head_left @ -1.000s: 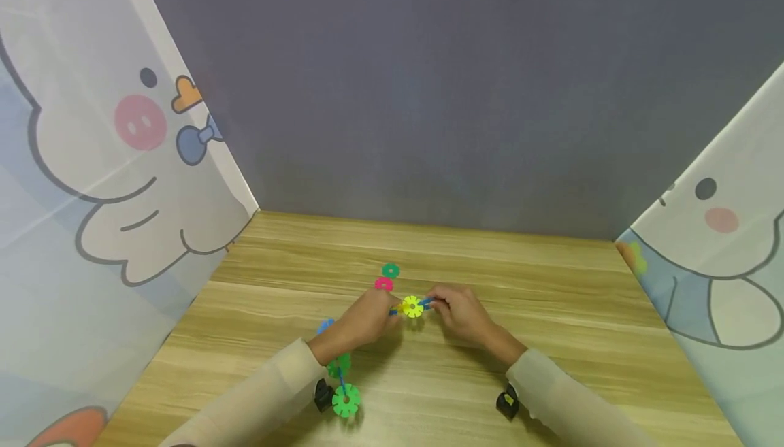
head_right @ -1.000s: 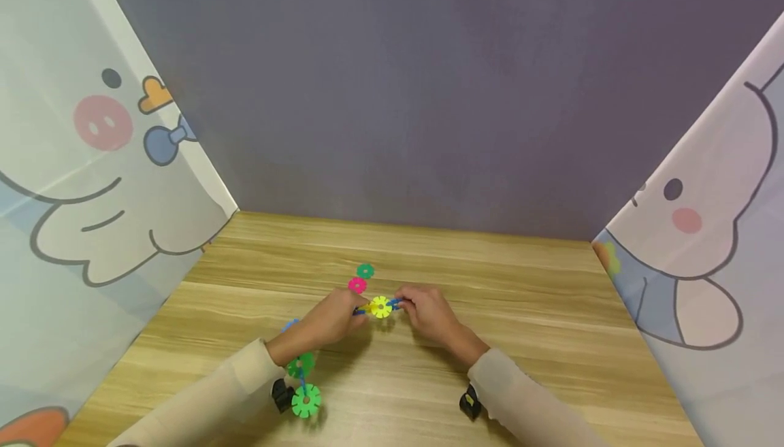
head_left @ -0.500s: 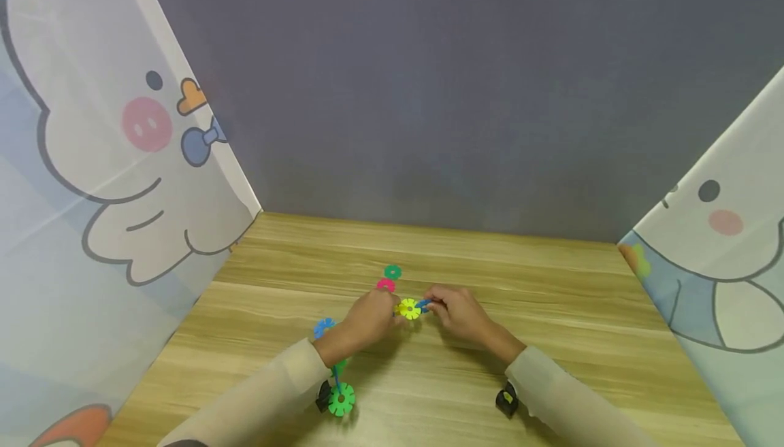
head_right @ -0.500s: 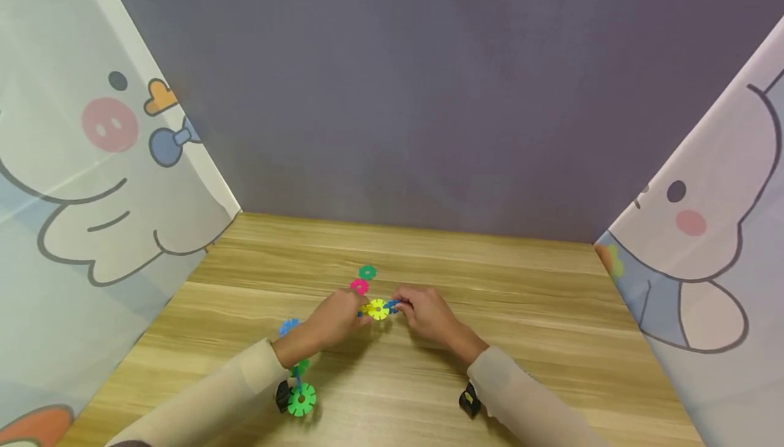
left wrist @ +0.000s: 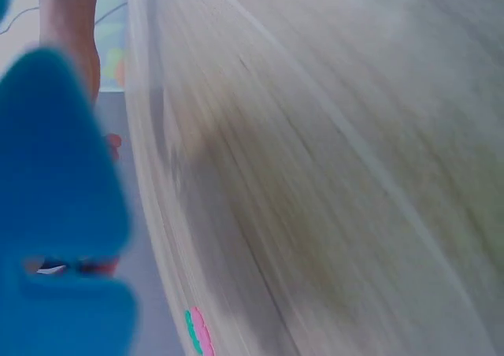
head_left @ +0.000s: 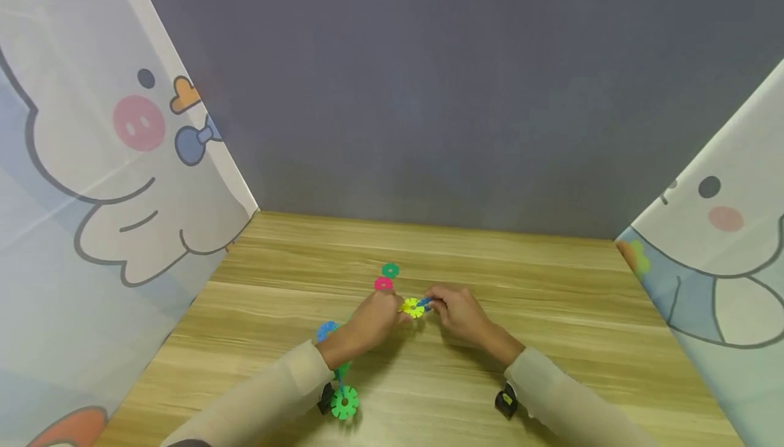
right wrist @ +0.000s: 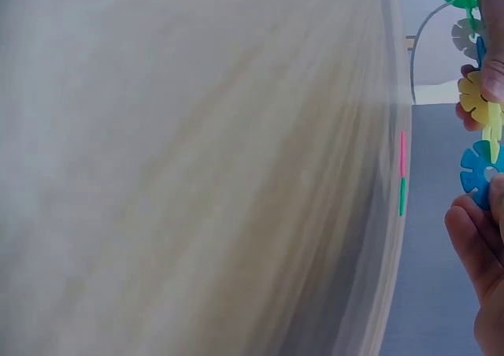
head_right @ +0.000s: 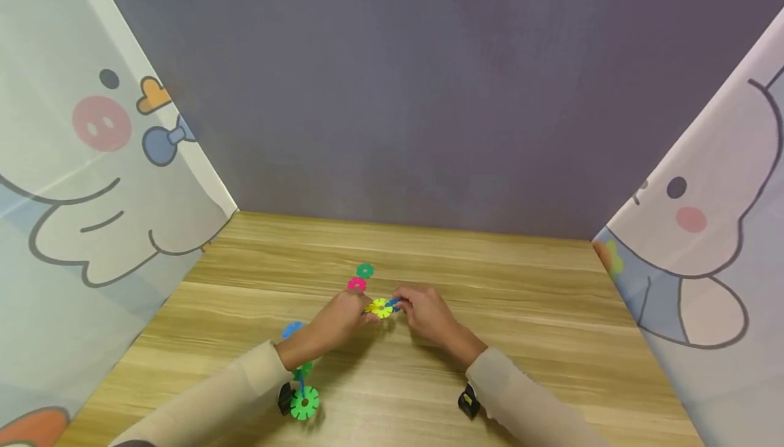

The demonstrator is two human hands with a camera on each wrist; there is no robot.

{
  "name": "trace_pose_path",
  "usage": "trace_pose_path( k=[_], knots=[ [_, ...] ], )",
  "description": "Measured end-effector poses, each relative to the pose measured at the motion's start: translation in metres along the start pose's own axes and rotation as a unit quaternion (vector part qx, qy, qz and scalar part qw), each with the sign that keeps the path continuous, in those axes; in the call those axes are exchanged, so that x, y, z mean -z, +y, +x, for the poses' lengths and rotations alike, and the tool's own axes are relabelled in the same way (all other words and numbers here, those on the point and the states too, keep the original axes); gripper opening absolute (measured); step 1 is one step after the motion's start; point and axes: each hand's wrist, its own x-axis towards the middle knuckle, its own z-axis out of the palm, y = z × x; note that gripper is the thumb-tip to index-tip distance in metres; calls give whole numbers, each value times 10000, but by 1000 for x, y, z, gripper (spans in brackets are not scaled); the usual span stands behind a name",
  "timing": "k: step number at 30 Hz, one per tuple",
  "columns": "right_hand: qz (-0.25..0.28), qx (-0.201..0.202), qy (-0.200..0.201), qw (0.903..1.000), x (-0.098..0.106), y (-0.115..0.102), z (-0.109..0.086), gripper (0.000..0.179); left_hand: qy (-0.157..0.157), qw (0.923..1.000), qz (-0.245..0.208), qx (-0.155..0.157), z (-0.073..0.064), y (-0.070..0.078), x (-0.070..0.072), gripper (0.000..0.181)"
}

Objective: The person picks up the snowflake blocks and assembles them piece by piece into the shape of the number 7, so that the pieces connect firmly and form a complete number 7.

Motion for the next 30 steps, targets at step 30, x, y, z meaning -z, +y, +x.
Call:
trace_pose_path(
  k=[30],
  knots=[
    [214,-839,-2117,9735,3,0,30,17,-229,9962,-561,623,-12,-11,6,38]
  ],
)
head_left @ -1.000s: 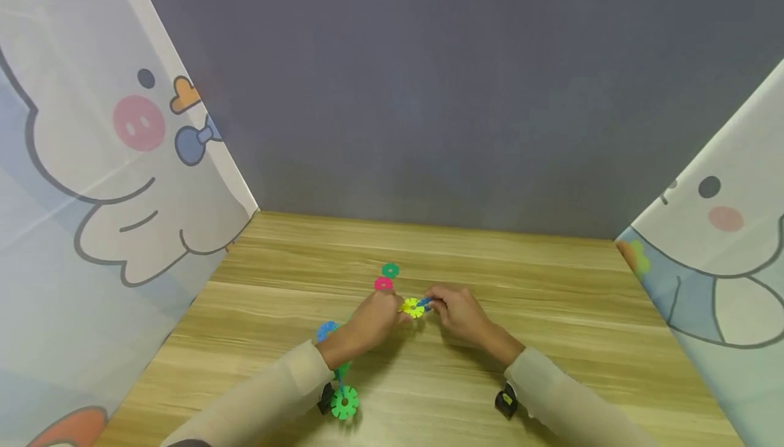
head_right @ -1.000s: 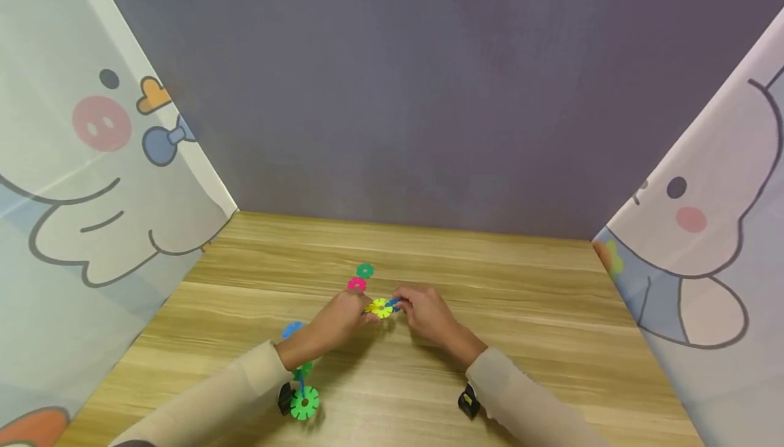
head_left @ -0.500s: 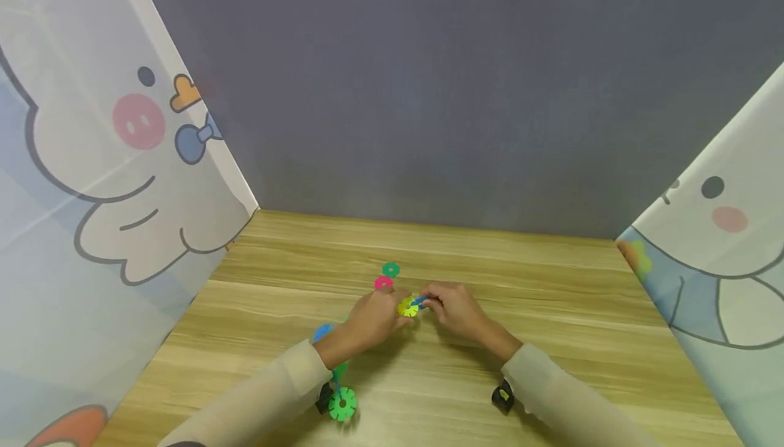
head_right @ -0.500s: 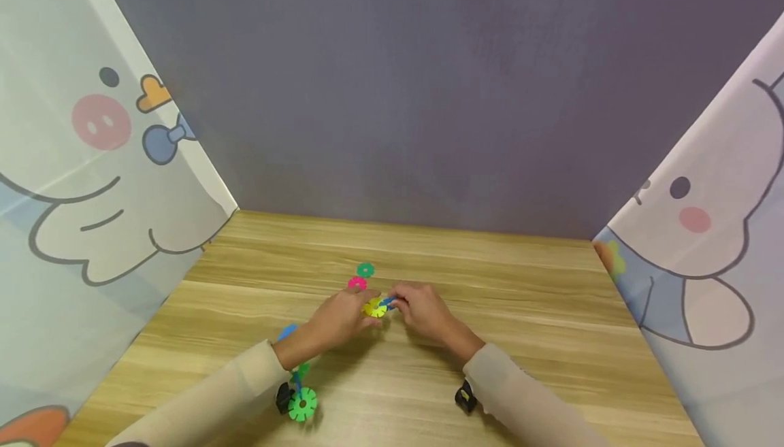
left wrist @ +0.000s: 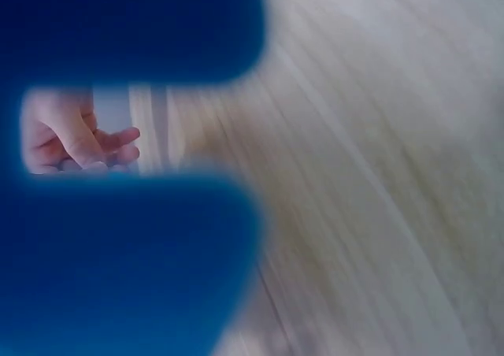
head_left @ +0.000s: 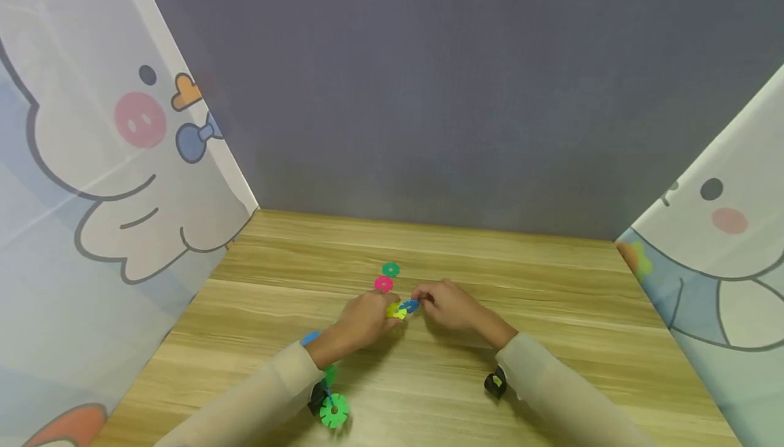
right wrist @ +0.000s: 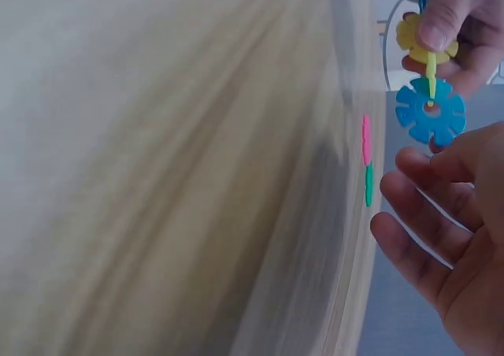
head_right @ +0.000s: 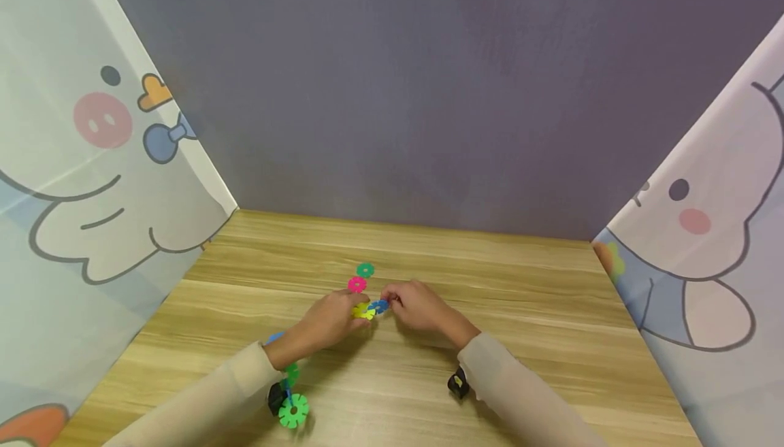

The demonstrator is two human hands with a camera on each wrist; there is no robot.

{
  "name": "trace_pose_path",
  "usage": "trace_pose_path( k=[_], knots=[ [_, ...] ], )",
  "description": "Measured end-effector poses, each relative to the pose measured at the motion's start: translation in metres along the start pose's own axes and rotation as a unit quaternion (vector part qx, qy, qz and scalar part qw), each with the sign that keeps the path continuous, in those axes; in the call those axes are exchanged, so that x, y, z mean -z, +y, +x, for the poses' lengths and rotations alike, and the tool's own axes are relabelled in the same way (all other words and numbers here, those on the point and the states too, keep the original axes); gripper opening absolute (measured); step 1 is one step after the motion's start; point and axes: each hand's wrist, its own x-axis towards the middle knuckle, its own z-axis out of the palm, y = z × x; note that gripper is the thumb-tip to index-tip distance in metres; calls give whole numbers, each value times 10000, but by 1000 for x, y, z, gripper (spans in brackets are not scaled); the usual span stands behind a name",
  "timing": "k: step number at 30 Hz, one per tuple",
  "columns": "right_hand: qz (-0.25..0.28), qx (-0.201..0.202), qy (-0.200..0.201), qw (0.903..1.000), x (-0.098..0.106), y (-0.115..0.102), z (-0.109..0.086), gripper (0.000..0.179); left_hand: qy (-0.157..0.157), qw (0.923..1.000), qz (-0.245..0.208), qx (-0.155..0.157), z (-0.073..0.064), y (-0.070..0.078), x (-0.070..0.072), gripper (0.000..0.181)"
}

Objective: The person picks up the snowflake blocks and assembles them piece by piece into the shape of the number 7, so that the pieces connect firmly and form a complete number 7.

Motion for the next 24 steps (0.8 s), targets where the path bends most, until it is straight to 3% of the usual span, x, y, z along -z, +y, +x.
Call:
trace_pose_path(
  k=[10,24],
  knots=[
    [48,-274,-222,9994,0,4,29,12,9,9998,80,-186,-6,-8,3,40],
    [5,-277,-627,9976,-26,1,67,33,-11,9997,226,-125,-12,-15,4,41]
  ],
)
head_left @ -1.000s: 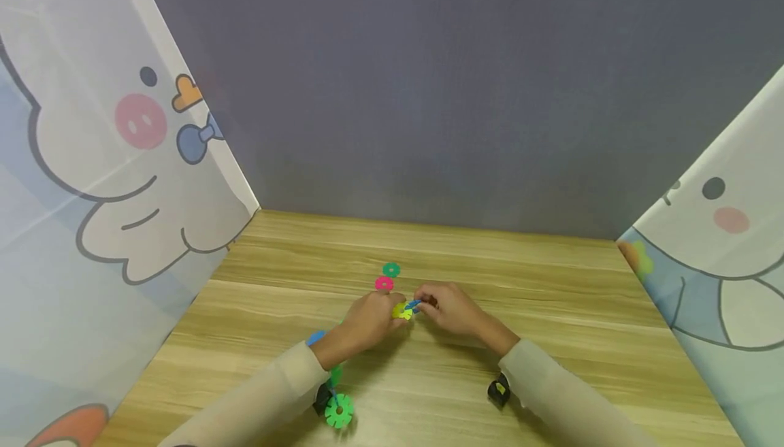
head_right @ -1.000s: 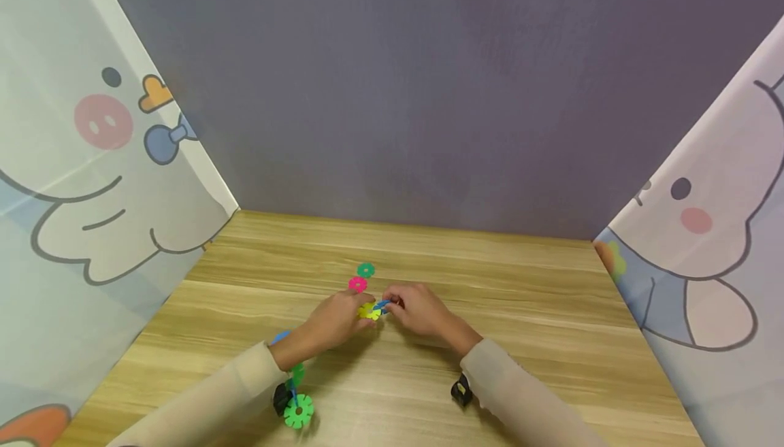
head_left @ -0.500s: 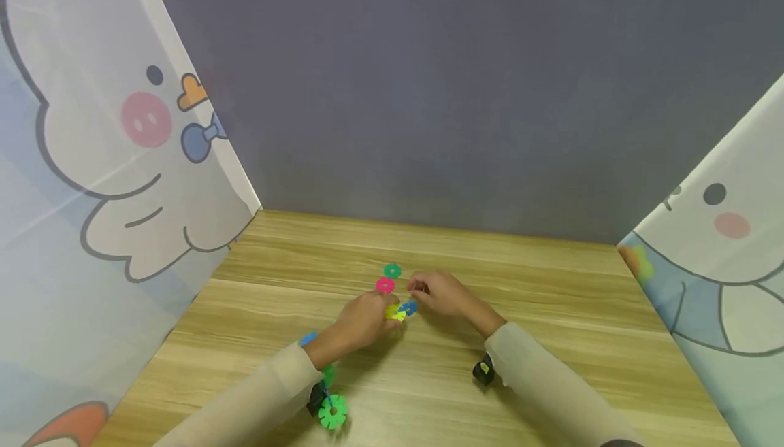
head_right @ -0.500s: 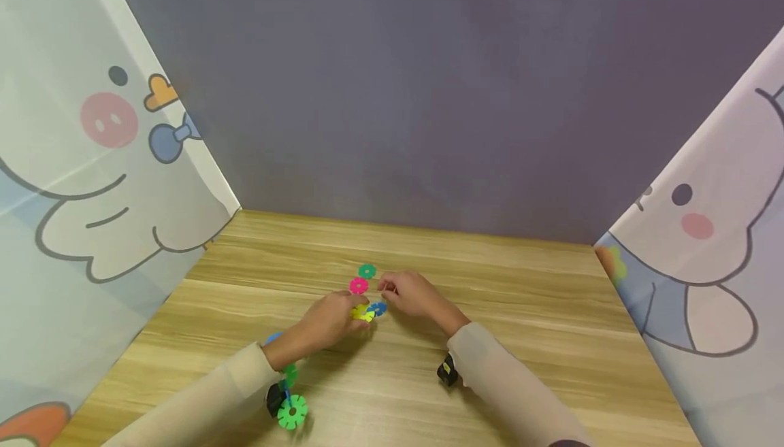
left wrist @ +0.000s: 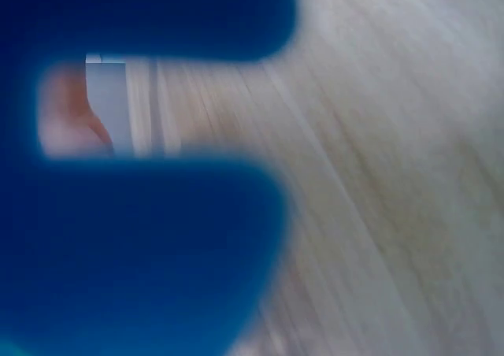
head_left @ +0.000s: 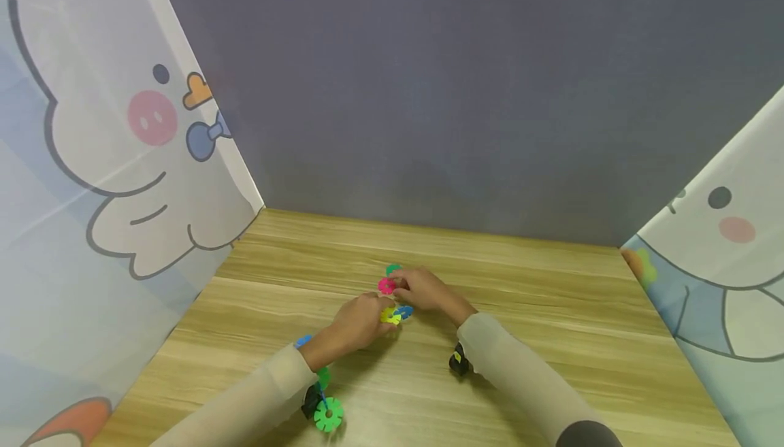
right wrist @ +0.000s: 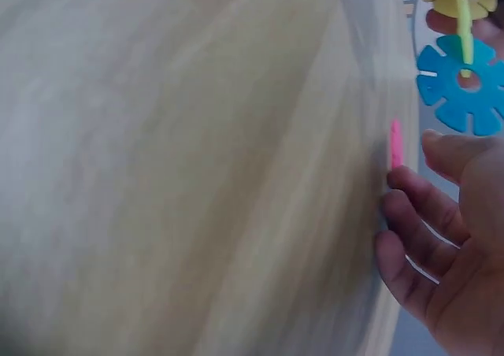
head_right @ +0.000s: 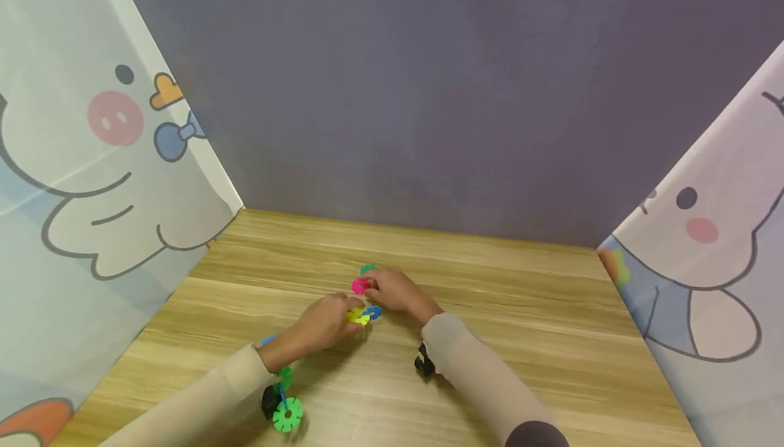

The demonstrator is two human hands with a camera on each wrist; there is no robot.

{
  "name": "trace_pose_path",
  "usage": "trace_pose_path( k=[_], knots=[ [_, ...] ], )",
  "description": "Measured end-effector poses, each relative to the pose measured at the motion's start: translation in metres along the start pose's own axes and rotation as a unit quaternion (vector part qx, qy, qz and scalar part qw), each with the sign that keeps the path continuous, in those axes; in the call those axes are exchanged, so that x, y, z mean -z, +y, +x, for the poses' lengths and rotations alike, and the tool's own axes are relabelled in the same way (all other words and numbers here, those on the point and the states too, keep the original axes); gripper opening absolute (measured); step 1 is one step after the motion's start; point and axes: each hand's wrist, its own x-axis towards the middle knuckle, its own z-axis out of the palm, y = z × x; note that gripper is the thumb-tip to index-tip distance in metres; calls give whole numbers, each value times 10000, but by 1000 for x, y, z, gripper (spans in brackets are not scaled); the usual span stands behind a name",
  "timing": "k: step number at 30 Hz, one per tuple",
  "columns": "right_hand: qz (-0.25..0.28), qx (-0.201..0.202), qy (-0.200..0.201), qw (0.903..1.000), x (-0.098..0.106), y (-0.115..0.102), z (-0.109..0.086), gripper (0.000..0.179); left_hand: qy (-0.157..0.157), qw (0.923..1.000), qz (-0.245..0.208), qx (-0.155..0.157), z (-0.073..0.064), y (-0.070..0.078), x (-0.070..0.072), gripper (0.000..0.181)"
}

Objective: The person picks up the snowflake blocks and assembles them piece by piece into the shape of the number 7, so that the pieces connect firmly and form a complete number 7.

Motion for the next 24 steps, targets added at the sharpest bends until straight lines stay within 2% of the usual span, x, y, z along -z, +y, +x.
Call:
trace_pose_path(
  k=[5,9,13,20,24],
  knots=[
    [-508,-338,-146,9980,-12,-2,7,42,-74,10000,14,-7,-3,0,2,41],
    [-671,-574,-88,9961,-18,-2,8,39,-137,9999,-57,40,-4,-1,2,41],
    [-340,-695,-34,9970,-15,-2,8,32,-124,9998,-82,123,-3,-1,2,41],
    [764,-965,252,9921,-10,4,-3,11,-207,9996,-33,173,-4,2,2,44],
    [1060,-826,288,9905,-3,5,-10,11,-184,9997,-30,147,-3,2,2,43]
  ],
)
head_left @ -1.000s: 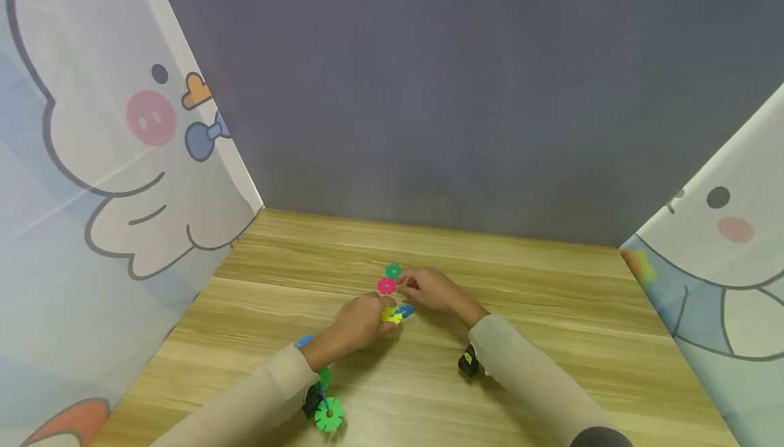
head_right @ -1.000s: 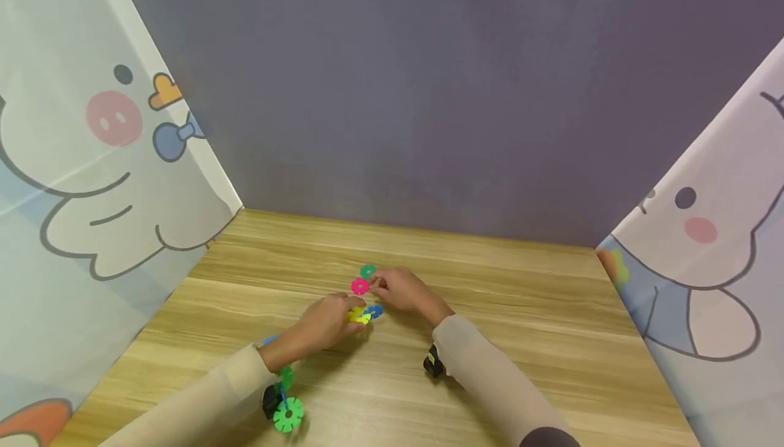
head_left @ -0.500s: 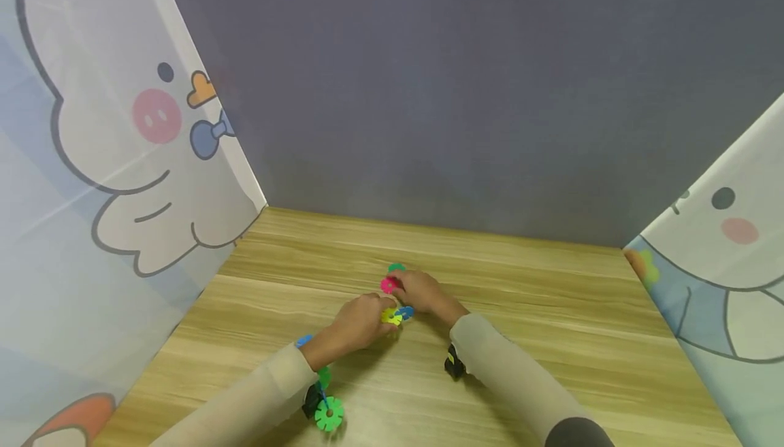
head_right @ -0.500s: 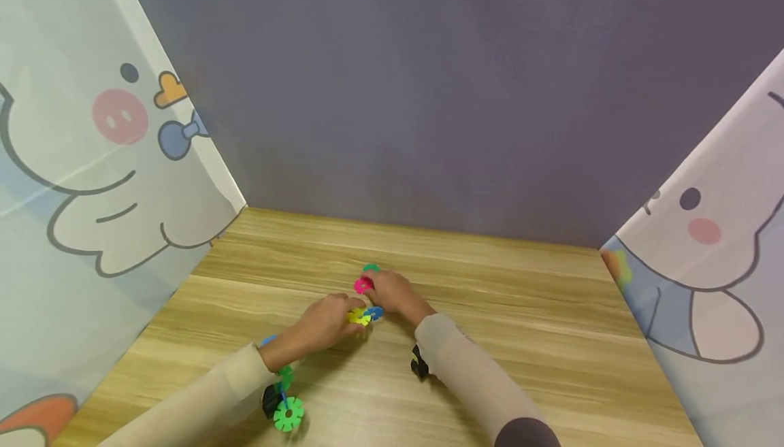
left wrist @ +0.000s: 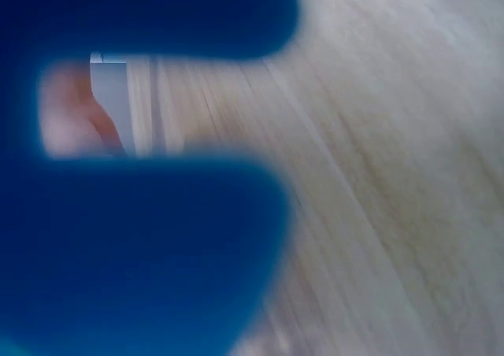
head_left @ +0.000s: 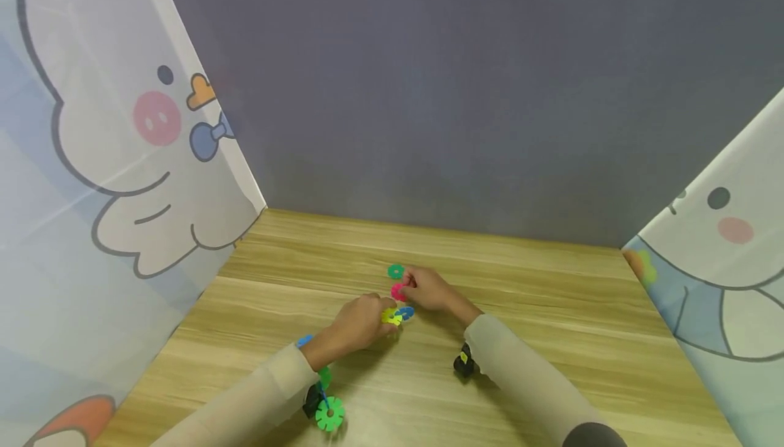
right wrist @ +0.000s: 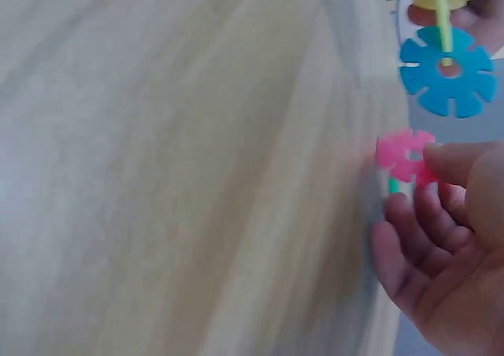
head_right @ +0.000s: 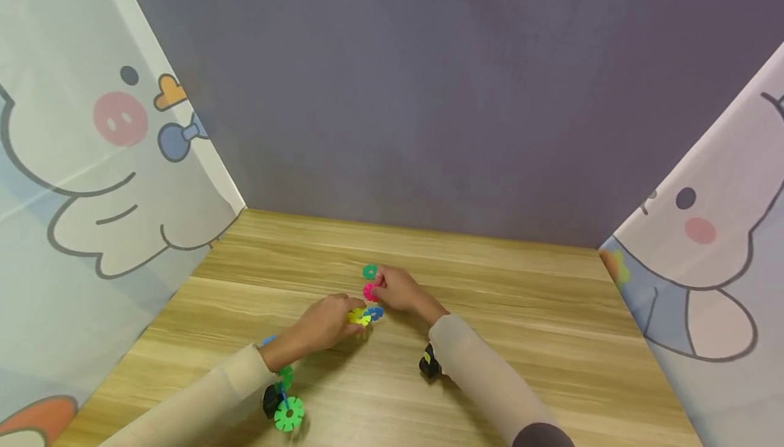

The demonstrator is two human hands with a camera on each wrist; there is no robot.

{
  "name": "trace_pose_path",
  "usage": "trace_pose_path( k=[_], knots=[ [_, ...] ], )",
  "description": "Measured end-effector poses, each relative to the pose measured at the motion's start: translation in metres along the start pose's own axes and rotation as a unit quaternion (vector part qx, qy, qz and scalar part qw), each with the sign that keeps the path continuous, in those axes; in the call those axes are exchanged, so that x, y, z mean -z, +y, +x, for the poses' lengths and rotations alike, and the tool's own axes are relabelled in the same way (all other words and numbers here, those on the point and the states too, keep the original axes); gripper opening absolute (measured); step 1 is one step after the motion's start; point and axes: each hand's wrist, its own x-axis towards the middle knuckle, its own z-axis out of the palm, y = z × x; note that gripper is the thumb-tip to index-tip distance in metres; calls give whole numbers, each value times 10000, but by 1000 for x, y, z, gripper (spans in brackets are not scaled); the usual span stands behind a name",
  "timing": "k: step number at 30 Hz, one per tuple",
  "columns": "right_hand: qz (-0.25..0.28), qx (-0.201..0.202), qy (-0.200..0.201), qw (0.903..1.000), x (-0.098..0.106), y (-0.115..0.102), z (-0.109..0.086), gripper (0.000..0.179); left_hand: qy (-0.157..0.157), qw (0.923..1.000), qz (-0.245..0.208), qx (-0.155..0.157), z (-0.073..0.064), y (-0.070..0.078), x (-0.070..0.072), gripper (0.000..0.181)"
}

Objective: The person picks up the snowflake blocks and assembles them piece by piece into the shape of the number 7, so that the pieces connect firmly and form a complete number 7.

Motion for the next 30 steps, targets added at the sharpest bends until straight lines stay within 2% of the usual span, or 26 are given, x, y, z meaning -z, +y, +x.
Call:
trace_pose_path(
  k=[4,8,12,15,25,30],
  knots=[
    [142,112,-108,9998,9,-2,-9,13,31,10000,-26,-1,2,0,-1,43],
    [328,87,-150,9993,17,-1,-18,6,17,10000,-9,-44,4,0,-1,43],
    [617,148,-236,9977,24,2,-28,16,-12,10000,25,-68,5,1,-2,42],
    [830,172,-267,9960,27,5,-34,17,-12,10000,4,-70,6,2,-1,41],
    [1390,-279,-356,9893,31,13,-51,12,-46,9999,-120,-22,8,2,0,42],
    [2002,-385,-456,9779,28,16,-56,21,-57,9999,-152,56,10,4,0,43]
  ],
)
